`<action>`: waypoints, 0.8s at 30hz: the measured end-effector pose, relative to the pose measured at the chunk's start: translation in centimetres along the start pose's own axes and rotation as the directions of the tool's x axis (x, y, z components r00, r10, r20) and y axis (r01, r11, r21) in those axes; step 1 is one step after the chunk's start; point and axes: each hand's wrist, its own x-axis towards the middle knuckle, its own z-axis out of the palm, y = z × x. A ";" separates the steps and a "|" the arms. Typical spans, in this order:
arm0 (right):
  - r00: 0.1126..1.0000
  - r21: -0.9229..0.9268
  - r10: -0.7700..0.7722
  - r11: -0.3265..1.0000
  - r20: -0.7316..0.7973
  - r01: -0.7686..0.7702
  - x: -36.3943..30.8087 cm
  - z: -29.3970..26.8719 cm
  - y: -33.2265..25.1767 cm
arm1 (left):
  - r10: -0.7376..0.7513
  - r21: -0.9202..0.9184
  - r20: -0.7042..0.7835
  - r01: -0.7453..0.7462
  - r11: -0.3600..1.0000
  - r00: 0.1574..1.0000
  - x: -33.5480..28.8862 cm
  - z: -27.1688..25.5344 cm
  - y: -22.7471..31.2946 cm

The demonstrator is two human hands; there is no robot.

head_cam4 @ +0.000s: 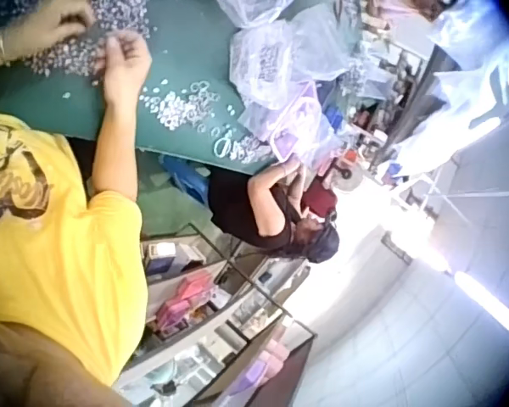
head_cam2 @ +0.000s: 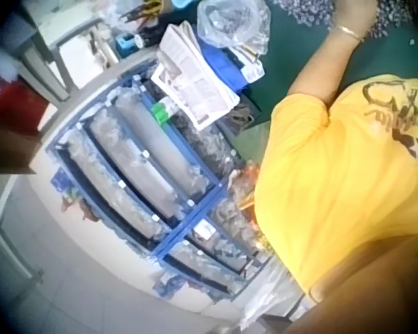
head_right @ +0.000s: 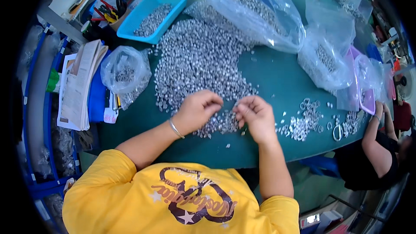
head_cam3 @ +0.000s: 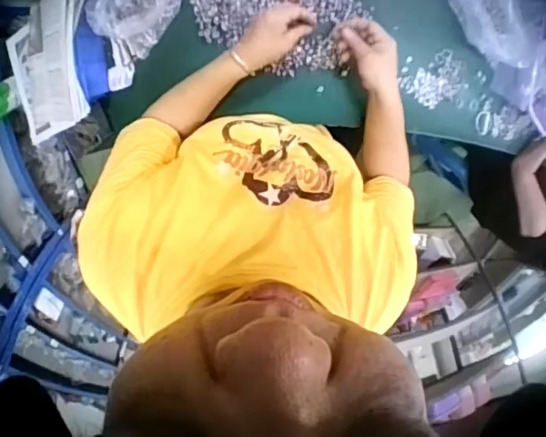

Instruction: The person sorts through a large pile of small silver-colored metal components on a green table, picking them up and placing them into smaller groups or containers.

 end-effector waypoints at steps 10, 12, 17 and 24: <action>0.947 0.448 0.059 0.871 0.317 -0.204 -0.1 0.3 1.4 | -0.522 -0.821 0.345 0.520 0.235 0.780 -3.4 -4.9 -0.5; 0.983 -0.168 0.018 0.986 0.185 0.014 -0.9 3.2 0.5 | -0.494 -0.861 0.358 0.484 0.154 0.793 -4.0 -5.1 -0.8; 0.870 -0.767 -0.329 0.422 0.368 0.484 -1.3 5.8 1.4 | -0.531 -0.829 0.338 0.513 0.223 0.777 -4.2 -4.9 0.3; 0.958 -0.384 -0.193 0.885 0.214 0.264 -1.0 4.7 1.5 | -0.517 -0.832 0.322 0.498 0.244 0.793 -4.6 -4.9 0.5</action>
